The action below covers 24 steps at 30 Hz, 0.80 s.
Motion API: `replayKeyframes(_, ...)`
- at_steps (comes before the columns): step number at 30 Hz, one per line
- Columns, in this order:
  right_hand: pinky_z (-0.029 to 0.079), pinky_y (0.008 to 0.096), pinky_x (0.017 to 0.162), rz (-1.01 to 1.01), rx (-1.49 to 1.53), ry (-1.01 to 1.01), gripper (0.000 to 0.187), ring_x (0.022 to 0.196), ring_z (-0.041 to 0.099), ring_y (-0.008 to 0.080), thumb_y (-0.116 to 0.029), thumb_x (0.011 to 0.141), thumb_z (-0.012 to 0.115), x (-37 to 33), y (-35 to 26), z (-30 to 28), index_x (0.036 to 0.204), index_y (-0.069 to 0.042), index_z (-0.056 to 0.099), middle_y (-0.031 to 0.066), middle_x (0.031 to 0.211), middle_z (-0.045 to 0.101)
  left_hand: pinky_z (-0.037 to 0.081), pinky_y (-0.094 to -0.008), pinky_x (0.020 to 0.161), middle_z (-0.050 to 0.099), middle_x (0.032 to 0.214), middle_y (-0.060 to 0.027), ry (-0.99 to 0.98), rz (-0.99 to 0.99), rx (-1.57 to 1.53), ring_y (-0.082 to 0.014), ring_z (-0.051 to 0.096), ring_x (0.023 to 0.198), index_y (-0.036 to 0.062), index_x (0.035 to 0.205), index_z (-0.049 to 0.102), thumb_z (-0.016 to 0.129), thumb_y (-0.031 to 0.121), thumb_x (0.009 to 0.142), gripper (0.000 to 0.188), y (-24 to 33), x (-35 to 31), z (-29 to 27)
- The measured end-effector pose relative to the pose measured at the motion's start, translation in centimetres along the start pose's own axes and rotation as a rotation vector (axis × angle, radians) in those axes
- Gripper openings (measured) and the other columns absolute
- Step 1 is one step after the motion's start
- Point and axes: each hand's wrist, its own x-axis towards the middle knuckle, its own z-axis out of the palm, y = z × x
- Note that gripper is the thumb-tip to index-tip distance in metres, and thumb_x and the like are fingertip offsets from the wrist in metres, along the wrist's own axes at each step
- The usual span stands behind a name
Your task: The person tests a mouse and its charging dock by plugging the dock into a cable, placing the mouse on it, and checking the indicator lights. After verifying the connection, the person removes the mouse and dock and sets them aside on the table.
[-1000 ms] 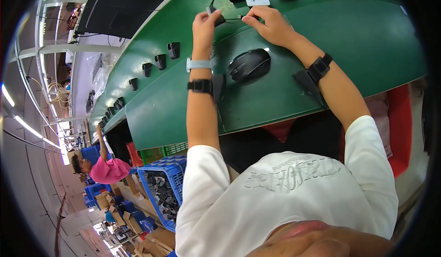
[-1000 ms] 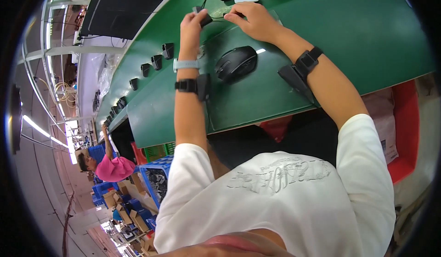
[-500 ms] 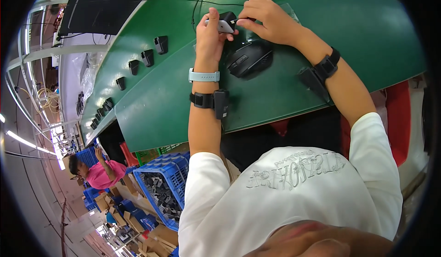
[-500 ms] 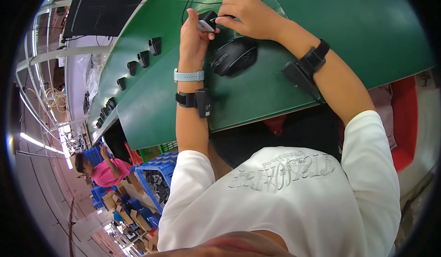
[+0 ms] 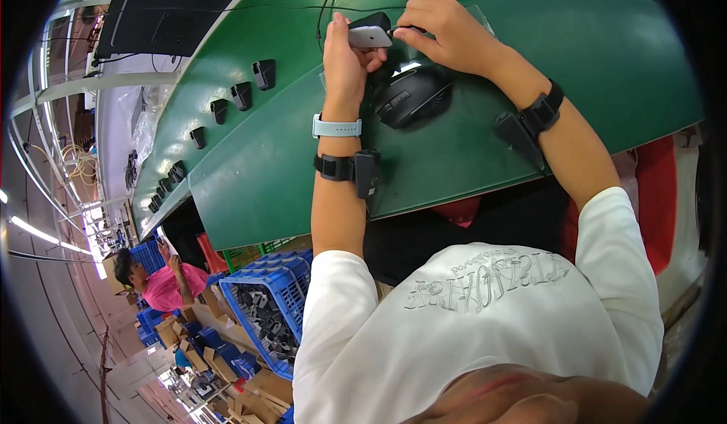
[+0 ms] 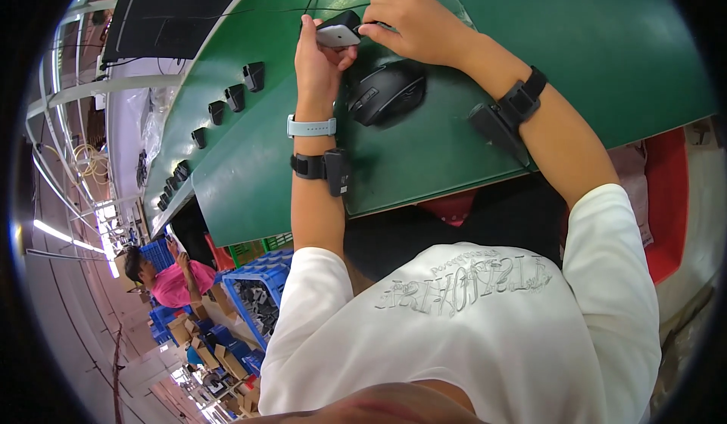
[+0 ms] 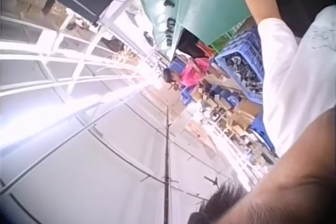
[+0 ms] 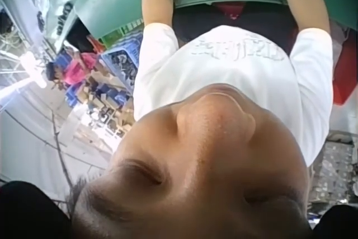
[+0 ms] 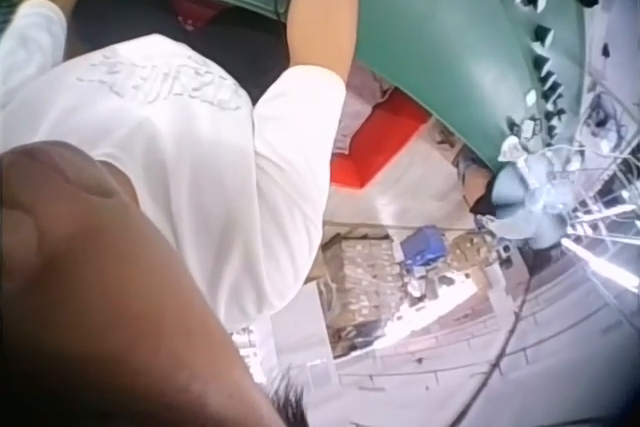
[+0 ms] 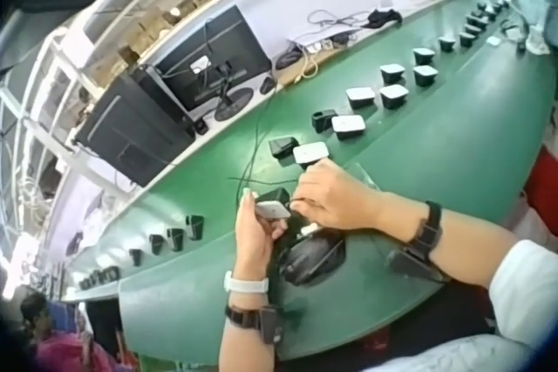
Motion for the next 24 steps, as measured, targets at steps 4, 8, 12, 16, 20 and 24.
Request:
replayKeyframes(4,0.043,0.0396,0.089,0.049,-0.042,-0.033,0.013,0.086,0.055,0.0279,-0.018,0.097,0.067,0.04,-0.06,-0.21,0.095,-0.005,0.067,0.0072,0.084,0.06,0.038,-0.0245,0.044,0.065,0.082,-0.0145,0.055,-0.029,0.125,-0.0162,0.058,0.053,0.0109,0.109,0.038,0.038,0.049,0.111,0.038,0.33,-0.58,-0.05)
replayKeyframes(8,0.043,0.0392,0.092,0.093,0.018,-0.088,0.014,0.087,0.056,0.0279,-0.019,0.099,0.065,-0.37,0.63,0.12,0.095,-0.005,0.067,0.0076,0.086,0.061,0.039,-0.0236,0.044,0.064,0.082,-0.0115,0.031,0.003,0.31,-0.0136,0.057,0.053,0.0107,0.107,0.039,0.04,0.046,0.111,0.036,0.24,-0.52,-0.39)
replayKeyframes(12,0.042,0.0395,0.093,0.112,-0.006,-0.089,0.015,0.087,0.056,0.0277,-0.019,0.099,0.064,-0.53,0.4,0.22,0.095,-0.005,0.067,0.0075,0.085,0.06,0.04,-0.0239,0.044,0.062,0.079,-0.0086,0.092,0.075,0.228,-0.0127,0.056,0.052,0.0111,0.105,0.039,0.052,0.042,0.108,0.034,0.01,-0.48,0.03)
replayKeyframes(16,0.042,0.0395,0.092,0.094,0.012,-0.098,0.014,0.087,0.055,0.0274,-0.018,0.098,0.065,-0.34,0.23,0.0,0.095,-0.005,0.066,0.0071,0.084,0.06,0.039,-0.0236,0.043,0.062,0.078,-0.0082,0.048,0.01,0.191,-0.0131,0.057,0.051,0.0122,0.103,0.038,0.059,0.041,0.105,0.036,0.08,-0.34,-0.61)
replayKeyframes(20,0.042,0.0395,0.092,0.094,0.025,-0.101,0.012,0.086,0.054,0.0277,-0.017,0.098,0.067,-0.34,-0.13,-0.14,0.094,-0.005,0.066,0.0067,0.083,0.059,0.038,-0.023,0.042,0.061,0.076,-0.0088,0.029,-0.02,0.102,-0.0137,0.057,0.05,0.0131,0.102,0.037,0.064,0.04,0.103,0.038,0.22,-0.45,-0.55)
replayKeyframes(24,0.042,0.0392,0.091,0.092,0.033,-0.108,0.013,0.084,0.053,0.0273,-0.017,0.098,0.066,-0.47,-0.13,-0.02,0.093,-0.005,0.065,0.0069,0.082,0.057,0.038,-0.0239,0.042,0.061,0.075,-0.0092,0.042,-0.026,0.173,-0.0123,0.055,0.049,0.0111,0.106,0.038,0.065,0.037,0.103,0.038,0.47,-0.47,-0.44)
